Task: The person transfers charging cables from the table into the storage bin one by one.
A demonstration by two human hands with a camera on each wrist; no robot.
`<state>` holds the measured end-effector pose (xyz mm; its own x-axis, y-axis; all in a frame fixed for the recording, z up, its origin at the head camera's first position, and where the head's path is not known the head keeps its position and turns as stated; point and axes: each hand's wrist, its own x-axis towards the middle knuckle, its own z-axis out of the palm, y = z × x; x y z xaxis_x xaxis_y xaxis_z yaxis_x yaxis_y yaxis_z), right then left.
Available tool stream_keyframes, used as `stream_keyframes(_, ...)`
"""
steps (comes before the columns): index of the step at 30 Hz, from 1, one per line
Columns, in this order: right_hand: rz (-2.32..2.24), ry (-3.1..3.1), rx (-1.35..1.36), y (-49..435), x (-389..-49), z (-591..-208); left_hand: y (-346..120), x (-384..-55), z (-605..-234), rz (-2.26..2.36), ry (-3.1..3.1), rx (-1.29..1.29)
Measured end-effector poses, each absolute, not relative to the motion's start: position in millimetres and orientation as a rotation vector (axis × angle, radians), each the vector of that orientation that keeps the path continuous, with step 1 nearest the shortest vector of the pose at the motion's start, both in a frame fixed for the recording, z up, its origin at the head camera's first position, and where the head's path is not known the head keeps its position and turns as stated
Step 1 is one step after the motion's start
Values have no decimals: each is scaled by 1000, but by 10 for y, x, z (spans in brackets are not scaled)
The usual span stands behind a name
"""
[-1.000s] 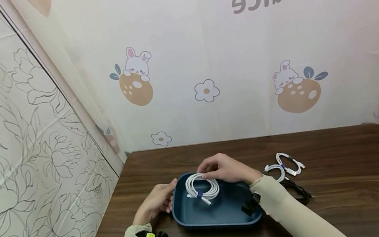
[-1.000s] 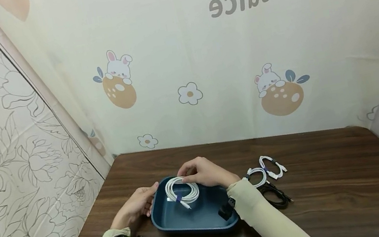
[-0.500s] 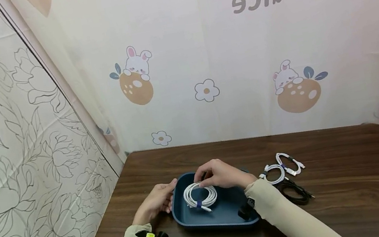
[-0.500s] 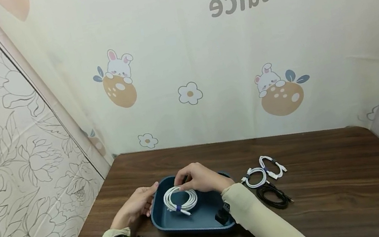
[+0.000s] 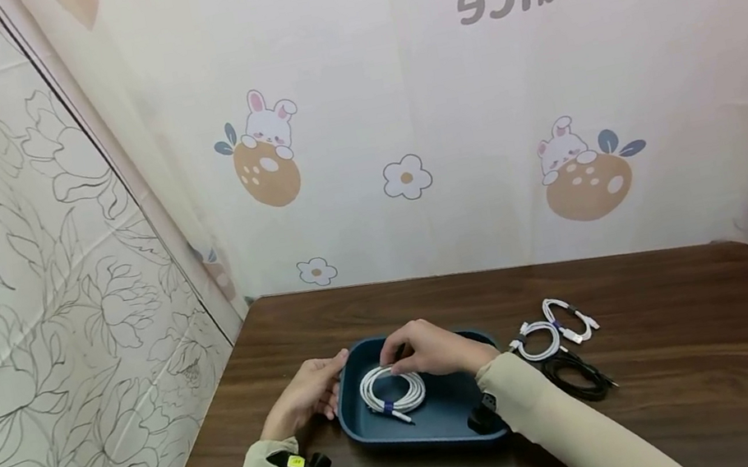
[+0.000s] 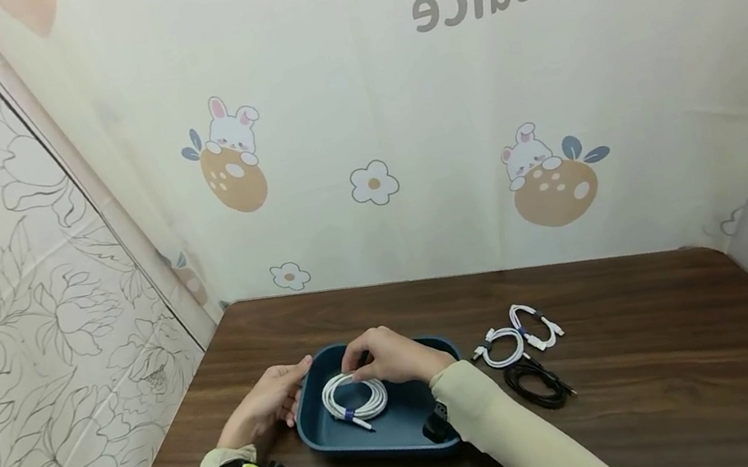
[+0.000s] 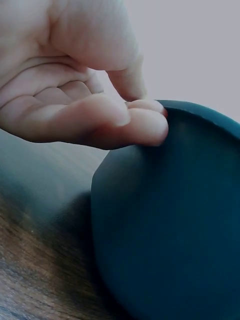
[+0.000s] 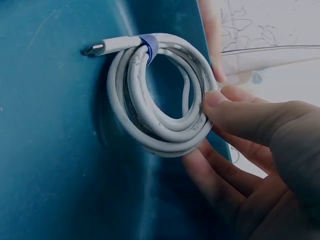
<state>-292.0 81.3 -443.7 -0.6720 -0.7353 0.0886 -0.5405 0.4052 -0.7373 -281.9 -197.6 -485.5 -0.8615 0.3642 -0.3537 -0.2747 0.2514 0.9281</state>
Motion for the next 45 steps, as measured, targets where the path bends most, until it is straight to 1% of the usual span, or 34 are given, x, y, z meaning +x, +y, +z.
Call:
stream_keyframes(13, -930, 2458, -1117, 745, -2902, -4465, -2034, -2820, -4828, 1710, 1981, -6)
stream_keyframes(30, -903, 2425, -1090, 746, -2886, -4458, -2012, -2816, -4800, 1661, 1966, -14)
stream_keyframes(36, -903, 2413, -1095, 758, -2885, -4423, -2011, -2818, -4808, 1669, 1966, -7)
stream_keyframes(45, -923, 2424, -1082, 838, -2872, -4266, -2019, -2813, -4801, 1665, 1976, 1)
